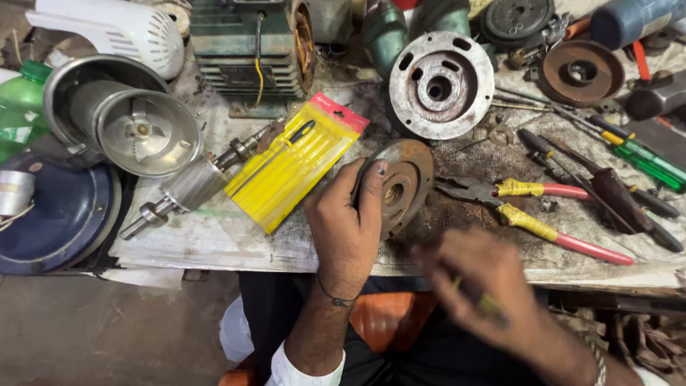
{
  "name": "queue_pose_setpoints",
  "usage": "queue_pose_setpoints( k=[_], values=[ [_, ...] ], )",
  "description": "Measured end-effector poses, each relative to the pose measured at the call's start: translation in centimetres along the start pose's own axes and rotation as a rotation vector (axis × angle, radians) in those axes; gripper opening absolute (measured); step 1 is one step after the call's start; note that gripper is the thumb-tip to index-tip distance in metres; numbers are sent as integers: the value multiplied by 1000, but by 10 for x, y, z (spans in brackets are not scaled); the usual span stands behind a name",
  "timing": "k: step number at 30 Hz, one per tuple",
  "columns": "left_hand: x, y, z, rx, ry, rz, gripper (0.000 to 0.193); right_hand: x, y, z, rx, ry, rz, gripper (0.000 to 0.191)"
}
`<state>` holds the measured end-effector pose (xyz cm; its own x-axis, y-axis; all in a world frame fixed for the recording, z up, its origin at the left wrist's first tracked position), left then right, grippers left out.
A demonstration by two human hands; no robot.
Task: The person holds a rusty circular metal pump cover plate on a cluttered workbench and repeatedly scrapes its surface and edges with a small hand file, working around the plate to remove rust and debris.
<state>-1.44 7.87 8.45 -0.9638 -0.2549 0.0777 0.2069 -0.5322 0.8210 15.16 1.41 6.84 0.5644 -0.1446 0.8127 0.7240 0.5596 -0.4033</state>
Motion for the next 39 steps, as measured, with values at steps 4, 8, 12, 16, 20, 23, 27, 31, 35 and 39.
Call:
queue_pose_setpoints(
  k=[4,8,12,16,20,23,27,31,35,39],
  values=[
    [1,3,1,-36,6,39,20,6,-6,2,47,55,-66,13],
    [1,4,-1,-32,-8,26,20,12,-9,6,43,55,27,19],
    [2,4,1,-48,15,60,20,6,-19,11,74,-29,-86,24],
    [0,0,0,-6,-2,5,19,12,-9,14,-75,15,63,18],
    [2,1,0,-20,5,16,20,12,-13,13,0,38,32,14],
    [1,2,0,-30,9,25,21,9,-12,9,38,11,-13,21],
    [0,-4,0,29,-2,33,22,6,1,4,-36,17,108,12],
    [1,0,1,-34,16,22,21,3,3,2,-38,1,-18,15],
    [1,0,0,-29,12,15,21,10,-1,5,-13,43,87,16],
    [2,2,1,-38,23,29,21,5,-13,5,28,-24,-60,24]
  ],
)
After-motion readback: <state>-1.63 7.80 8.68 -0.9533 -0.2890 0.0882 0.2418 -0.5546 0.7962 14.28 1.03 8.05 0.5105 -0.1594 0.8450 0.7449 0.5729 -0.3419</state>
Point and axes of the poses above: each hand's wrist, its own z-axis towards the middle knuckle, its own x-axis out of the back of the hand, y = z × x, the point moved 9 cm from there along z, towards the middle knuckle, and after that the axes turned 7 degrees about -z, right-handed, at the moved point
